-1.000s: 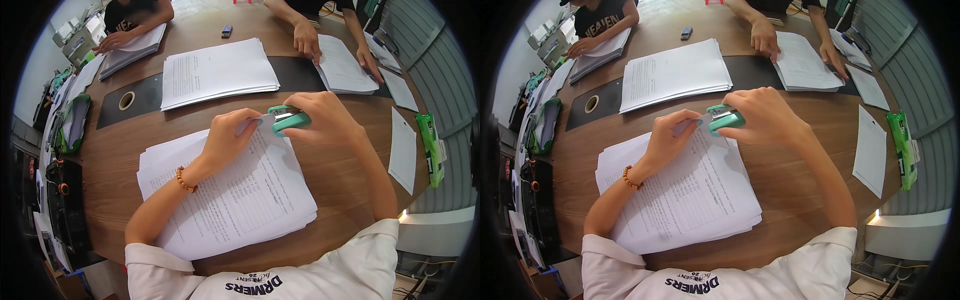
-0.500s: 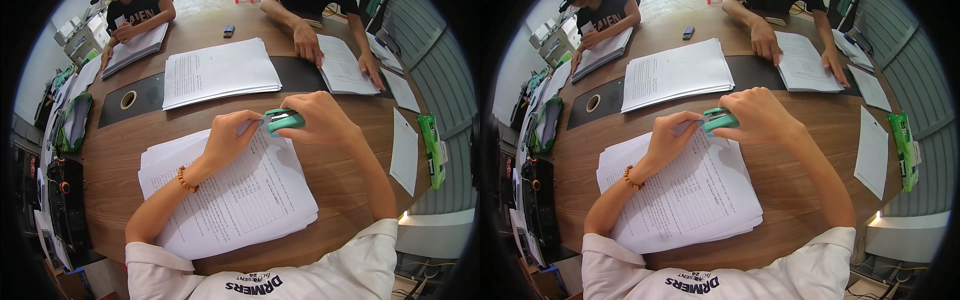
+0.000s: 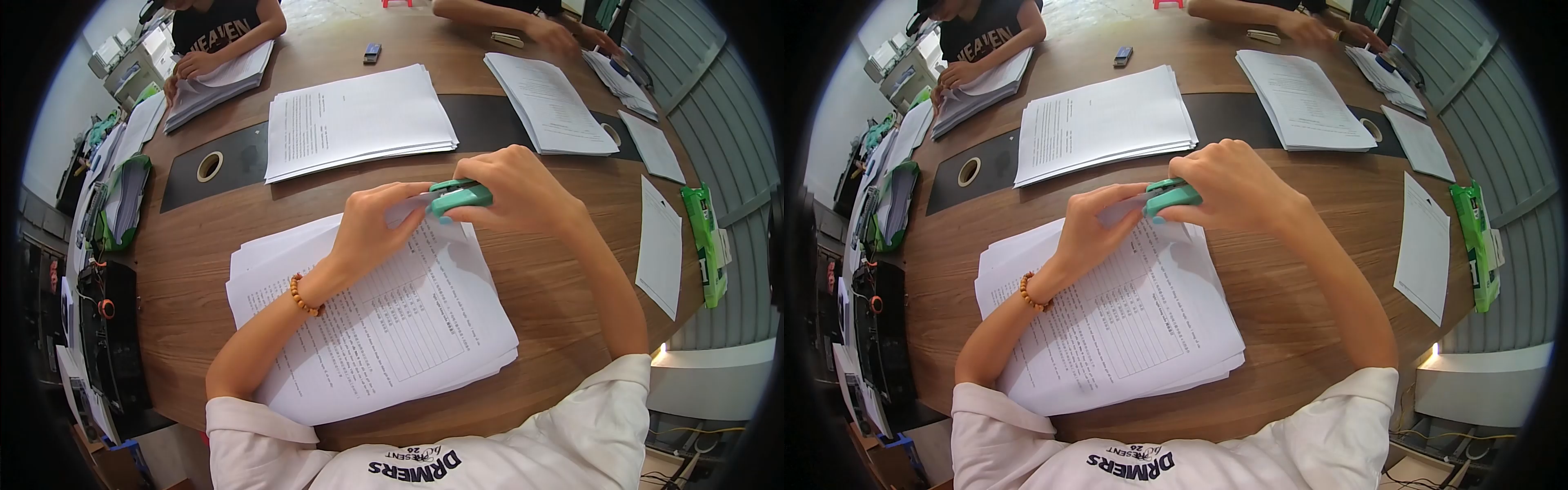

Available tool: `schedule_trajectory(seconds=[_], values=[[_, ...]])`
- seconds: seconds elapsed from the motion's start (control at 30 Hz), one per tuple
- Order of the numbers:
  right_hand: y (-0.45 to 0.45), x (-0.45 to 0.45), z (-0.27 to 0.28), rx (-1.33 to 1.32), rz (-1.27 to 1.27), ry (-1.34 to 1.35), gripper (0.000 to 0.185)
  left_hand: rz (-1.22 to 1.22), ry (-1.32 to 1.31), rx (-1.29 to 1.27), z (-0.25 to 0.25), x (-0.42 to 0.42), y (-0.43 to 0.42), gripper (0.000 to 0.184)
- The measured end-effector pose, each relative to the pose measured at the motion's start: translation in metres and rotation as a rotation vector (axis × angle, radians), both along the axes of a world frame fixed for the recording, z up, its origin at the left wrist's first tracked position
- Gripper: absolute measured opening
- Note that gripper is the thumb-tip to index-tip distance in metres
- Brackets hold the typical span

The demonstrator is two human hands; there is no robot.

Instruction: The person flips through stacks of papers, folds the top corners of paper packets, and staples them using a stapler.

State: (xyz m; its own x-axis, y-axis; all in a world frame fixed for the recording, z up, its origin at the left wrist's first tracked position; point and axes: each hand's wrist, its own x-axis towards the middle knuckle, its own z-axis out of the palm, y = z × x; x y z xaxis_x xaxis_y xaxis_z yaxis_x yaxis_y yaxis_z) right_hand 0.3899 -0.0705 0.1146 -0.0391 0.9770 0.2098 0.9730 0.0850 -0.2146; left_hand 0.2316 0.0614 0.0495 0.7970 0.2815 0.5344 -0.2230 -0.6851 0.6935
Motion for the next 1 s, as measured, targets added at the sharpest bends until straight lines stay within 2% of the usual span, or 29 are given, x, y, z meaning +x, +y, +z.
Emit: schedule_trajectory(seconds=[0.1, 0.2, 0.33, 0.4, 0.53, 0.73, 0.8, 0.83, 0.9, 0.93, 1.0], values=[[-0.001, 0.001, 0.0, -0.026, 0.006, 0.08, 0.037, -0.043, 0.07, -0.054, 0.006, -0.002, 0.001, 0.025], [-0.002, 0.002, -0.002, -0.074, -0.009, 0.139, 0.034, -0.116, 0.01, -0.043, 0.004, -0.003, 0.005, 0.028], [-0.001, 0.004, -0.006, -0.072, 0.01, 0.132, 0.036, -0.09, 0.036, -0.06, -0.001, -0.001, 0.005, 0.03], [-0.001, 0.004, -0.007, -0.076, 0.022, 0.082, 0.038, -0.015, -0.021, 0.16, -0.003, -0.001, 0.004, 0.03], [0.003, 0.004, -0.012, -0.061, 0.006, -0.01, 0.038, 0.02, 0.02, 0.148, -0.006, -0.003, 0.0, 0.029], [-0.001, 0.01, -0.013, 0.007, -0.012, 0.006, 0.038, 0.067, 0.059, 0.039, 0.009, -0.002, 0.0, 0.032], [-0.011, 0.014, -0.011, 0.121, -0.018, 0.073, 0.039, -0.076, 0.22, -0.119, 0.019, -0.009, 0.011, 0.029], [-0.017, 0.018, -0.009, 0.121, -0.015, 0.076, 0.039, -0.074, 0.222, -0.12, 0.02, -0.012, 0.017, 0.029], [-0.033, 0.031, -0.003, -0.024, -0.291, 0.298, 0.041, -0.083, 0.312, -0.231, 0.021, -0.019, 0.027, 0.025], [-0.042, 0.042, -0.014, -0.024, -0.283, 0.296, 0.041, -0.075, 0.309, -0.231, 0.021, -0.021, 0.03, 0.025], [-0.06, 0.068, -0.053, 0.034, -0.434, 0.092, 0.042, -0.084, 0.331, -0.314, 0.021, -0.023, 0.036, 0.021]])
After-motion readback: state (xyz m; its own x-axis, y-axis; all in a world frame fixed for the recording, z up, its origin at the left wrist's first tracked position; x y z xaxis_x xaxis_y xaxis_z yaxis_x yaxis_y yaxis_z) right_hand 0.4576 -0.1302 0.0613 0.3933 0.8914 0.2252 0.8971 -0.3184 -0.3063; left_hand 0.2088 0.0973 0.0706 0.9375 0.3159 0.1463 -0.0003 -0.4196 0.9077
